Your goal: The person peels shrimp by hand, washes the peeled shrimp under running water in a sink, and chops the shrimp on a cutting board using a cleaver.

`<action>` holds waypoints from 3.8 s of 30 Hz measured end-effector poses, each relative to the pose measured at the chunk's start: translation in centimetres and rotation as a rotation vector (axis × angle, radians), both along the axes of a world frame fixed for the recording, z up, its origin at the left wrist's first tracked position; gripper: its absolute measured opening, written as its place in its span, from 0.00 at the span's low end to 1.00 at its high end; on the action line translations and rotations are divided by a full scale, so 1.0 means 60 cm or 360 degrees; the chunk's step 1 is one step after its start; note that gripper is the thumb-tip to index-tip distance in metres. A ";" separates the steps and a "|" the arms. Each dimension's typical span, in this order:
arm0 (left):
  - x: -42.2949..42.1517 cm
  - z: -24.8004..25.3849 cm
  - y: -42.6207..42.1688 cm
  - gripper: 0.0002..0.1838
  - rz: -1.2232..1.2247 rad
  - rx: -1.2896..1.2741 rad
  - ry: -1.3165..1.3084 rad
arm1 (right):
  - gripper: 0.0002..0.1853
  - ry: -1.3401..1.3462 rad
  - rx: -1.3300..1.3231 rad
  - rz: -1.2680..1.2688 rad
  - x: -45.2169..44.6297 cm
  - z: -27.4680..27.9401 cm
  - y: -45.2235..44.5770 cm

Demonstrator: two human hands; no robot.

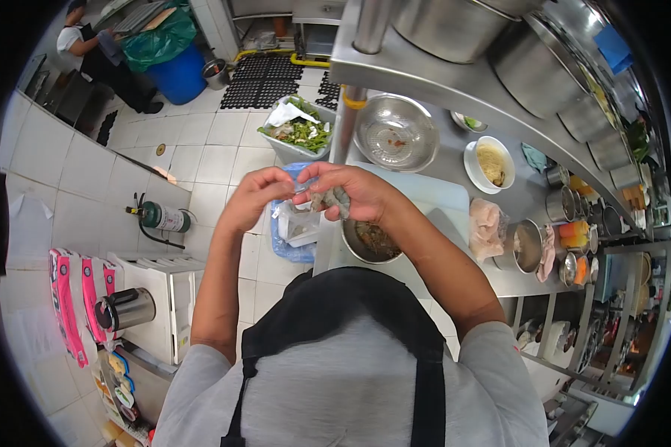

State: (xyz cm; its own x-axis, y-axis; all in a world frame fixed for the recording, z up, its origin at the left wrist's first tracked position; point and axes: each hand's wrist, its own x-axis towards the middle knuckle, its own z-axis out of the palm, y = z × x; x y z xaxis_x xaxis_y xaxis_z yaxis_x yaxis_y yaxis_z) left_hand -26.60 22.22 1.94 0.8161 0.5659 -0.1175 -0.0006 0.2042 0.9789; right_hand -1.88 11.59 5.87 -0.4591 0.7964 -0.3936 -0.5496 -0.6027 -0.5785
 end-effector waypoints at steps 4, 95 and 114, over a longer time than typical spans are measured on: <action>0.009 -0.110 0.045 0.19 0.0380 0.0445 0.0396 | 0.24 -0.0007 0.0002 -0.0058 0.029 -0.010 -0.030; -0.009 -0.017 -0.058 0.13 0.0706 0.1478 0.0885 | 0.18 -0.2670 0.1082 -0.0024 -0.128 -0.033 0.055; -0.038 -0.039 -0.010 0.14 0.0445 -0.0617 0.0452 | 0.19 -0.2747 0.1498 0.0257 -0.118 -0.082 0.076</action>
State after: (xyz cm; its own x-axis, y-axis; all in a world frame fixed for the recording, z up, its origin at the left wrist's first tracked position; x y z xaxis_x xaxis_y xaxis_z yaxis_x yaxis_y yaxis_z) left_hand -28.88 21.62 -0.38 0.5471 0.6279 -0.5535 0.1465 0.5793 0.8019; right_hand -8.98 16.14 0.97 -0.1929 0.9809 0.0261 0.8707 0.1834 -0.4563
